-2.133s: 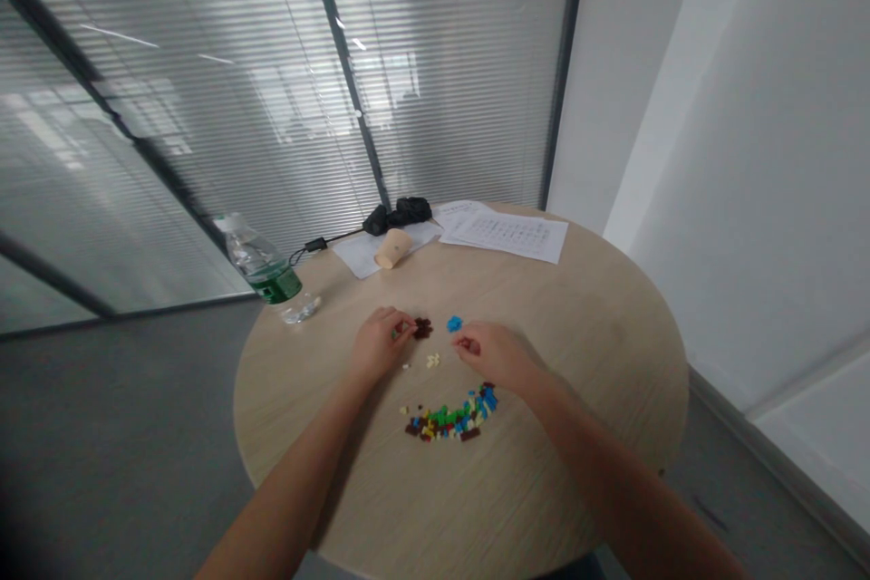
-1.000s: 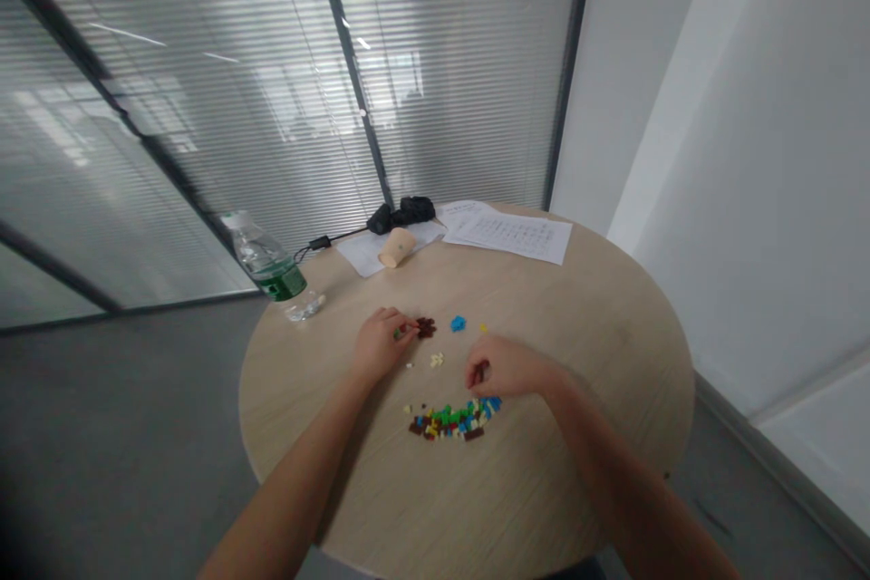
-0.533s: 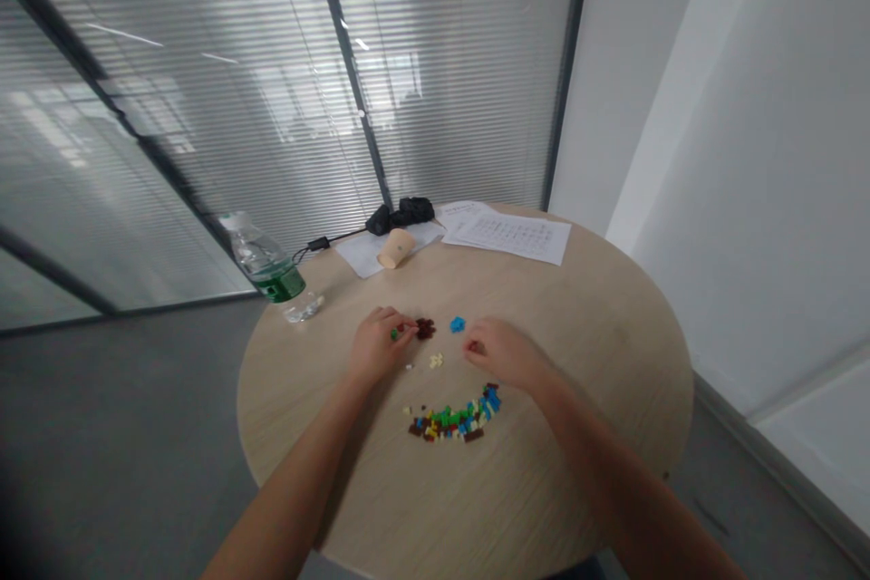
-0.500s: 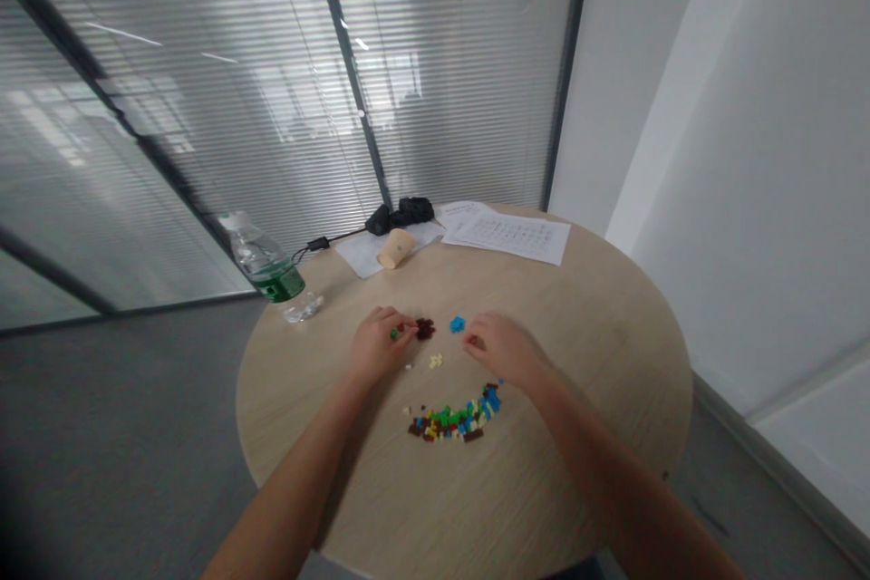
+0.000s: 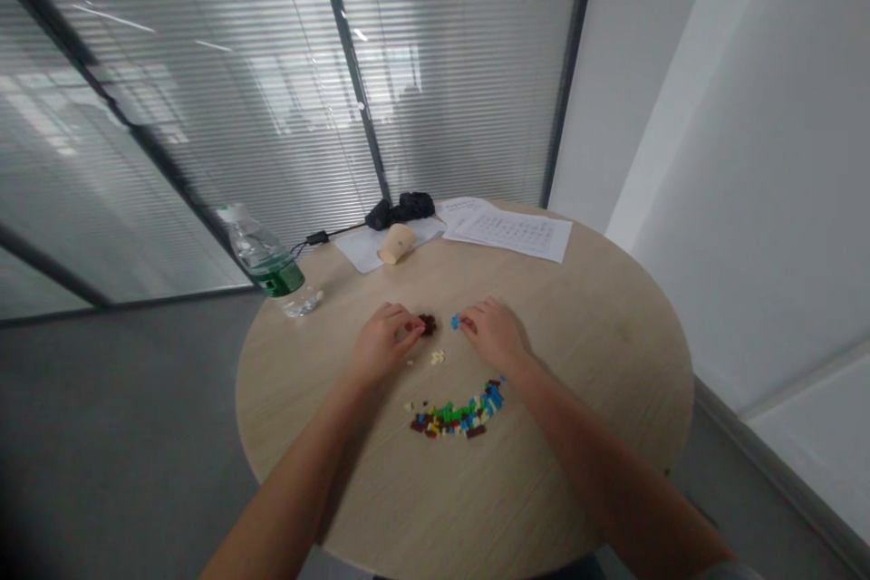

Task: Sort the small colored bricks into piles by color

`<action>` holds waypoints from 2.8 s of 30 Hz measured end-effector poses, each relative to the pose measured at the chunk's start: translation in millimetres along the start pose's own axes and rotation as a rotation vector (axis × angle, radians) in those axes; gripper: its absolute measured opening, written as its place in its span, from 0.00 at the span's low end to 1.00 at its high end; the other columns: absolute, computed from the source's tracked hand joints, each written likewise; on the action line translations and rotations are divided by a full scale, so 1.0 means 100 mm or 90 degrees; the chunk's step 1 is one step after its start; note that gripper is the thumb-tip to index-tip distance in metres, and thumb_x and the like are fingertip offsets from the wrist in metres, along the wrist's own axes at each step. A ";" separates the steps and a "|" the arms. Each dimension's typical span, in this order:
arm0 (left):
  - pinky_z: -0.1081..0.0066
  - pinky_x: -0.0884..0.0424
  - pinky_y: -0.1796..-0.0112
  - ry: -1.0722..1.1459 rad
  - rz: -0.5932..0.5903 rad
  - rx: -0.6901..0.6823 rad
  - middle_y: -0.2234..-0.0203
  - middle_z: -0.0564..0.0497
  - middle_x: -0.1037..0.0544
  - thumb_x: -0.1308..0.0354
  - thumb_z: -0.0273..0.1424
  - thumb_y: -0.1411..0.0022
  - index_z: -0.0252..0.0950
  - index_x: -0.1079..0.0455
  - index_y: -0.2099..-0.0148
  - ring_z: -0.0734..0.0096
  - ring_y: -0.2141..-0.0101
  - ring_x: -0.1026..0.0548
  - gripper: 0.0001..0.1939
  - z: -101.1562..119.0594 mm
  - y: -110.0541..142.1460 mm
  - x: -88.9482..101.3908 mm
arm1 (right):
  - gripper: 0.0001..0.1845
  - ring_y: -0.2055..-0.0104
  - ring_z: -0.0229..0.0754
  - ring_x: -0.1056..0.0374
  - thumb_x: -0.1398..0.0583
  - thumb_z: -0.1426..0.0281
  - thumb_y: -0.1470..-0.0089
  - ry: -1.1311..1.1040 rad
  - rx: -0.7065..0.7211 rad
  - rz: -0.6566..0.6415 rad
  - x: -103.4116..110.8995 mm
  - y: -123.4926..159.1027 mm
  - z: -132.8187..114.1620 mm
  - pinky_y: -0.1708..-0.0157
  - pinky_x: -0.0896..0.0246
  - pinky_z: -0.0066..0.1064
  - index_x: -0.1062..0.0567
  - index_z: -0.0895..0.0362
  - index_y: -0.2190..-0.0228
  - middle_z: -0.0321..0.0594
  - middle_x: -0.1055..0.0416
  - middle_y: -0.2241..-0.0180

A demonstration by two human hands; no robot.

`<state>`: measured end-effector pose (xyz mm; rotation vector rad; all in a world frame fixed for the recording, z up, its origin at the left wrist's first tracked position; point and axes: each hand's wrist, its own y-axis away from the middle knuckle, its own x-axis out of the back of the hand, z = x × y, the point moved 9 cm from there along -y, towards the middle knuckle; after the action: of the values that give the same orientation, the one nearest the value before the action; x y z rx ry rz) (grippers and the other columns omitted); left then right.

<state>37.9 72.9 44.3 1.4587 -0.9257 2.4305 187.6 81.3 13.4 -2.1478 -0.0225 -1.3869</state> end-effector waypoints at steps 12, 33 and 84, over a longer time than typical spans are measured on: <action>0.76 0.38 0.70 0.192 -0.130 0.026 0.72 0.52 0.25 0.46 0.25 0.43 0.35 0.25 0.62 0.76 0.73 0.32 0.09 0.07 0.05 -0.14 | 0.08 0.63 0.41 0.33 0.43 0.69 0.44 -0.060 -0.040 -0.061 0.00 0.10 0.06 0.60 0.41 0.30 0.22 0.55 0.66 0.41 0.25 0.67; 0.79 0.42 0.76 0.389 -0.610 0.057 0.81 0.57 0.30 0.38 0.25 0.55 0.36 0.24 0.69 0.79 0.78 0.36 0.07 0.07 0.54 -0.55 | 0.06 0.64 0.41 0.32 0.41 0.72 0.46 -0.177 0.009 -0.019 0.14 0.18 -0.15 0.62 0.39 0.32 0.23 0.56 0.69 0.41 0.25 0.68; 0.69 0.34 0.59 0.096 -0.129 -0.064 0.69 0.50 0.24 0.44 0.26 0.42 0.37 0.23 0.66 0.68 0.62 0.30 0.07 0.13 0.07 -0.20 | 0.03 0.63 0.40 0.33 0.34 0.75 0.59 -0.336 0.213 -0.321 -0.01 0.44 -0.71 0.60 0.39 0.31 0.22 0.56 0.77 0.37 0.26 0.73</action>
<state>54.9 63.6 28.6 1.2498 -0.8130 2.2767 141.9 11.4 13.0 -2.2271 -0.9816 -0.9203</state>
